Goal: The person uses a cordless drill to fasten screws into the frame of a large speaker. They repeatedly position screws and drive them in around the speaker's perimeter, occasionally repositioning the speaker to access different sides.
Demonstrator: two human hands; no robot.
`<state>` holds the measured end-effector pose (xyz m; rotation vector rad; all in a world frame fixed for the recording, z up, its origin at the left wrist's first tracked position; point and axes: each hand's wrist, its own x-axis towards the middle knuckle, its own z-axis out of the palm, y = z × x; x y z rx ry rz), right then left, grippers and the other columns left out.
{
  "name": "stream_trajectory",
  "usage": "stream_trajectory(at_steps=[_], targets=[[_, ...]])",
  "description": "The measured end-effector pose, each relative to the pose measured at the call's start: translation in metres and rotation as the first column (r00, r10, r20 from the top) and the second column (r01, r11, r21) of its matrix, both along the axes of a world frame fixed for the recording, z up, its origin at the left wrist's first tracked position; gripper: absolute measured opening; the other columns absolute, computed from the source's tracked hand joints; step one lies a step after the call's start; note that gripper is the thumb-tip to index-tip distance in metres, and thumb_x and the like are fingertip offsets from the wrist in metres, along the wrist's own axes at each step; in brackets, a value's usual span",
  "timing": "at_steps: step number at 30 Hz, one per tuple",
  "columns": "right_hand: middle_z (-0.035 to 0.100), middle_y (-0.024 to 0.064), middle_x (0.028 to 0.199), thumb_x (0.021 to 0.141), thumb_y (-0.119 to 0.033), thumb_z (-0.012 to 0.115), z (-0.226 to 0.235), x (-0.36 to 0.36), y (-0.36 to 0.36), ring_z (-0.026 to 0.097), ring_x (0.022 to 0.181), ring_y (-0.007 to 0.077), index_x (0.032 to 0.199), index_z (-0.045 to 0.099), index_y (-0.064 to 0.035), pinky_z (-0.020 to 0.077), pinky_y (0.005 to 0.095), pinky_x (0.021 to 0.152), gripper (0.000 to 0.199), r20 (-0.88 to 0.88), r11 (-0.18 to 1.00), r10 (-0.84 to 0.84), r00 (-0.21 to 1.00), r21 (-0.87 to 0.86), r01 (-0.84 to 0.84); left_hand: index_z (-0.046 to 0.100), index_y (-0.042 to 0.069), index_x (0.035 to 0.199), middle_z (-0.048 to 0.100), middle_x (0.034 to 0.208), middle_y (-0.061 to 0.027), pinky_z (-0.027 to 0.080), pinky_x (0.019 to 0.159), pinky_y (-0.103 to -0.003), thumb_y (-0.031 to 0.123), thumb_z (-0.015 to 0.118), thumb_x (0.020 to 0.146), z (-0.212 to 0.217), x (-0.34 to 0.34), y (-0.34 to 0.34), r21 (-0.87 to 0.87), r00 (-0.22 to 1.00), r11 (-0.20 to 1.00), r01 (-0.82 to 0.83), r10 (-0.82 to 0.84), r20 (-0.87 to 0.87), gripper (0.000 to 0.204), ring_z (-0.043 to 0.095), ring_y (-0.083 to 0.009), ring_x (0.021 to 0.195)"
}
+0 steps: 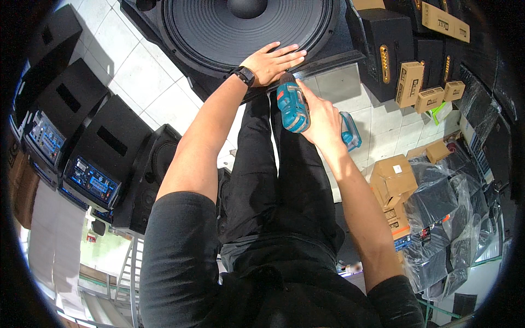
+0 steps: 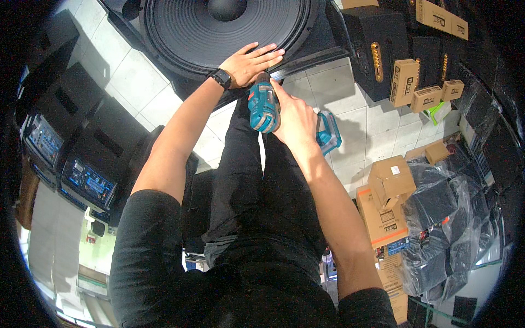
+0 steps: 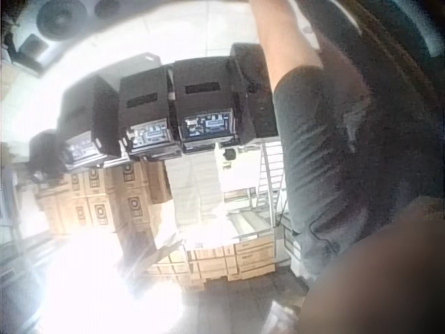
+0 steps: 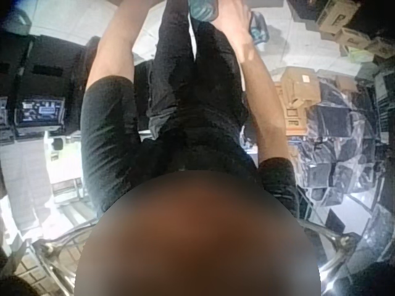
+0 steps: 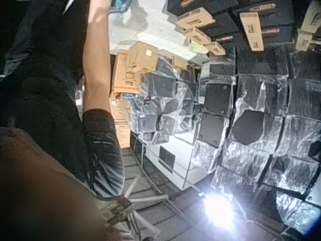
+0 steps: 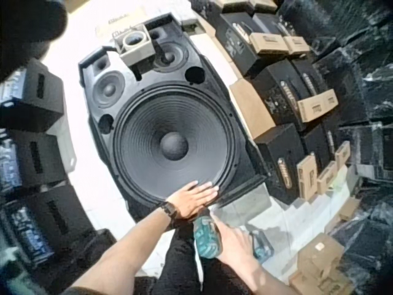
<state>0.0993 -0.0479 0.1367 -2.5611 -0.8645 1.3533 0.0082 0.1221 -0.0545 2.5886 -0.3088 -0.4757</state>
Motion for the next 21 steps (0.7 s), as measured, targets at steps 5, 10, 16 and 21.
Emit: stream_trajectory(at_steps=[5, 10, 16, 21], targets=[[0.076, 0.0200, 0.107, 0.078, -0.027, 0.085, -0.001, 0.003, 0.002, 0.075, 0.099, 0.0420, 0.156, 0.052, -0.0240, 0.0608, 0.0523, 0.086, 0.084, 0.000, 0.998, 0.030, 1.000, -0.047, -0.030, 0.021, 0.033, 0.170, 0.018, 0.178, 0.0135, 0.019, 0.134, -0.048, 0.035, 0.065, 0.100, -0.002, -0.001, 0.000, 0.001, 1.000, 1.000, 0.003, -0.003, 0.004, 0.083, 0.017, -0.0127, 0.164], [0.076, 0.0192, 0.107, 0.080, -0.028, 0.083, 0.000, 0.009, 0.002, 0.076, 0.099, 0.0407, 0.156, 0.053, -0.0266, 0.0608, 0.0529, 0.086, 0.081, 0.008, 0.995, 0.084, 0.996, -0.045, -0.084, 0.021, 0.033, 0.170, 0.018, 0.178, 0.0134, 0.019, 0.134, -0.048, 0.035, 0.067, 0.099, -0.004, -0.001, -0.002, -0.009, 1.000, 1.000, -0.018, 0.018, 0.022, 0.085, 0.016, -0.0125, 0.164], [0.077, 0.0139, 0.106, 0.082, -0.022, 0.079, -0.002, 0.016, 0.003, 0.076, 0.094, 0.0380, 0.151, 0.058, -0.0270, 0.0619, 0.0506, 0.082, 0.073, 0.069, 0.979, 0.202, 0.977, 0.022, -0.204, 0.023, 0.032, 0.170, 0.018, 0.178, 0.0134, 0.019, 0.134, -0.048, 0.034, 0.062, 0.102, -0.004, -0.001, -0.002, 0.011, 1.000, 1.000, 0.008, -0.008, -0.012, 0.079, 0.017, -0.0122, 0.164], [0.076, 0.0089, 0.099, 0.086, -0.021, 0.073, -0.004, 0.024, 0.005, 0.077, 0.089, 0.0331, 0.147, 0.063, -0.0275, 0.0624, 0.0468, 0.076, 0.062, 0.132, 0.944, 0.314, 0.940, 0.065, -0.324, 0.025, 0.029, 0.170, 0.018, 0.178, 0.0093, 0.023, 0.133, -0.050, 0.037, 0.063, 0.100, -0.009, -0.004, -0.001, -0.048, 0.995, 0.999, -0.018, 0.022, 0.095, 0.080, 0.019, -0.0151, 0.164]])
